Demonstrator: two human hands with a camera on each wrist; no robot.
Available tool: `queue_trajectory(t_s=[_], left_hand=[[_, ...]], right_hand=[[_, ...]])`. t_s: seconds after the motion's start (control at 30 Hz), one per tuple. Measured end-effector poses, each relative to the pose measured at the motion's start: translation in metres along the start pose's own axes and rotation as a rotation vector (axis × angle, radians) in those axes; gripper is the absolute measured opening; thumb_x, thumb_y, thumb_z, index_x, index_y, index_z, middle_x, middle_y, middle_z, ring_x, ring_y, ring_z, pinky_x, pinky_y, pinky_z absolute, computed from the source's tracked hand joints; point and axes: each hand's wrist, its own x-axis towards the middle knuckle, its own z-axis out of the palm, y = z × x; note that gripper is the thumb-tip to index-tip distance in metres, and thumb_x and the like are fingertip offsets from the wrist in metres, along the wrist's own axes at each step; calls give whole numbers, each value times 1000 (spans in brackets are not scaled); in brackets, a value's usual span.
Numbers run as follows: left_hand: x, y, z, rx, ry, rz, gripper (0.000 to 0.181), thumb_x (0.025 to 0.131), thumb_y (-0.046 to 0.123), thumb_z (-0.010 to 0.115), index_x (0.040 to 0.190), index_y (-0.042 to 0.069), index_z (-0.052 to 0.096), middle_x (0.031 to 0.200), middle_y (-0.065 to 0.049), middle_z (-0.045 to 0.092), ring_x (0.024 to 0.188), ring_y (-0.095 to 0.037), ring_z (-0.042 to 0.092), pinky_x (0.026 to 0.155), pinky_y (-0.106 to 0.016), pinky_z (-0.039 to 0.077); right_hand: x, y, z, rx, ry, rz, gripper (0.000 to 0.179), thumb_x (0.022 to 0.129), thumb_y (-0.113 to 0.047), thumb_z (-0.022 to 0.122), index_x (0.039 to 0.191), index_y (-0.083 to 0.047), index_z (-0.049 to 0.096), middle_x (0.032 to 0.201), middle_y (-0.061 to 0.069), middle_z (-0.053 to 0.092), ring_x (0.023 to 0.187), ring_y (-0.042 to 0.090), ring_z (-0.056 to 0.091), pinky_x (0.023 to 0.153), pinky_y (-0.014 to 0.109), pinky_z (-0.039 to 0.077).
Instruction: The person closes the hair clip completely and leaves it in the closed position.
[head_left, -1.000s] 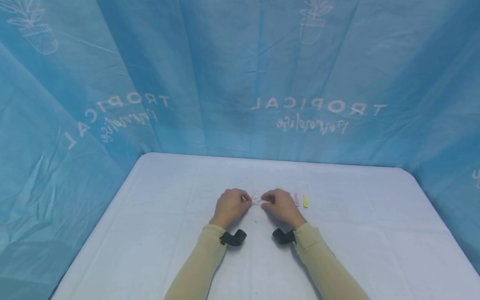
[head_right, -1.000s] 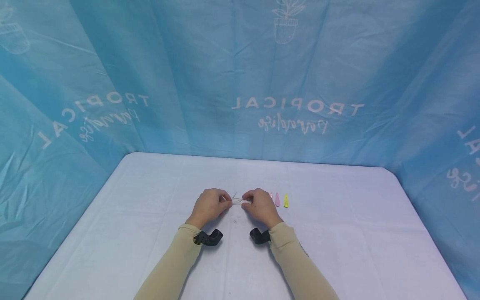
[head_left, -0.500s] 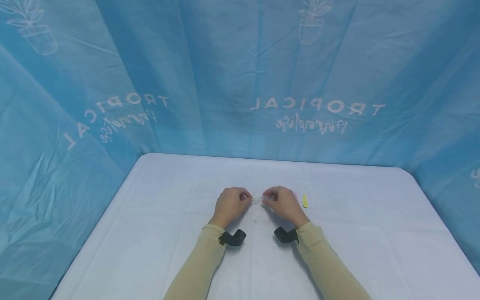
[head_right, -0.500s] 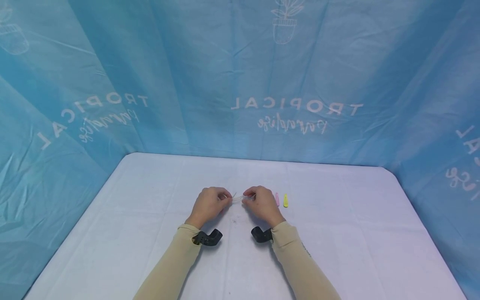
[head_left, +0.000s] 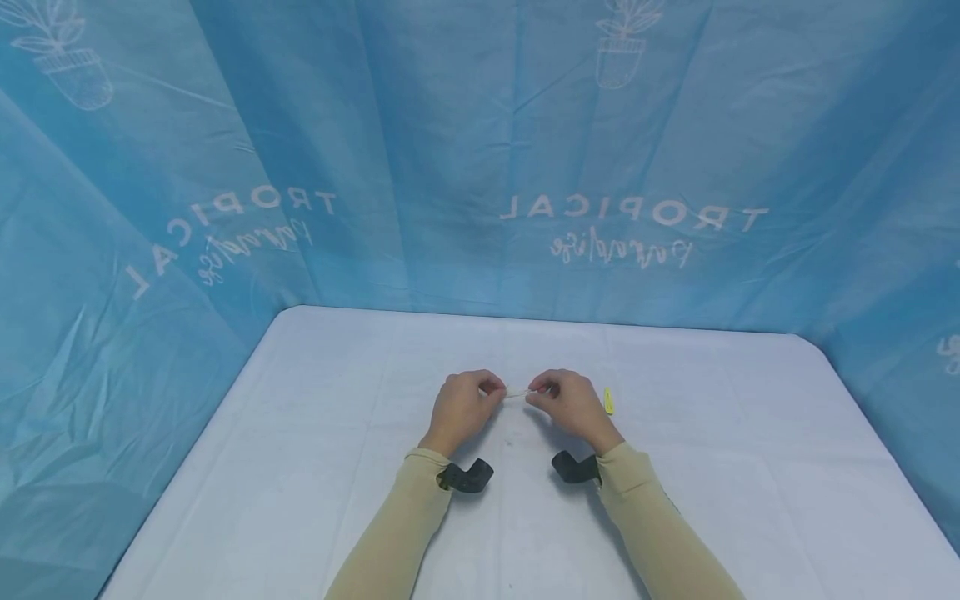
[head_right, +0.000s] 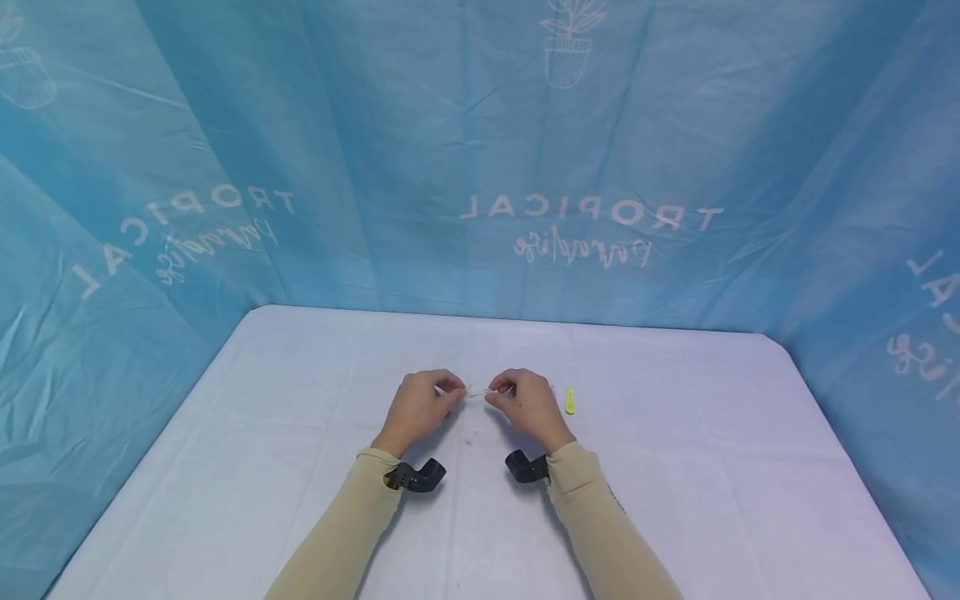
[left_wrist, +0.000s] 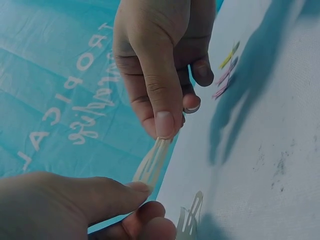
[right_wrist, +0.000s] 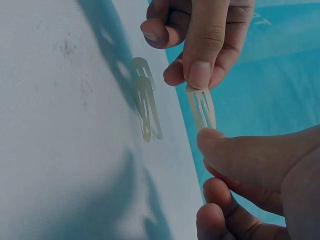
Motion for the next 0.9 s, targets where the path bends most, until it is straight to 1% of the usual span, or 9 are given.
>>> queue_trajectory(t_s=[0.17,0.43,0.67,0.9], left_hand=[[0,0,1,-31,8,-7,7,93,19,72,94,14,76,84,5,72,65,-7,56,68,-31,48],[1,1,2,-57,-2,-25,8,94,19,71,96,13,76,79,6,69,57,-8,53,66,-31,45],[2,0,2,-83,-29,-37,10,95,20,69,99,12,75,74,7,67,52,-7,55,66,-31,45],[1,0,1,-107,-48,-30,12,97,21,68,102,12,75,74,6,66,51,-7,57,59,-28,45]], right_hand=[[0,0,-1,9,-21,-9,11,90,-18,75,95,-8,73,84,1,66,75,15,57,69,33,47],[-1,1,-5,37,-71,-72,8,92,-17,74,91,-10,71,80,-3,63,77,15,56,71,33,46],[0,4,-7,39,-101,-108,8,94,-18,72,92,-11,70,82,-3,64,81,15,58,73,34,46],[0,8,-9,50,-114,-132,8,95,-19,70,91,-12,69,85,-3,64,83,17,59,75,37,47]])
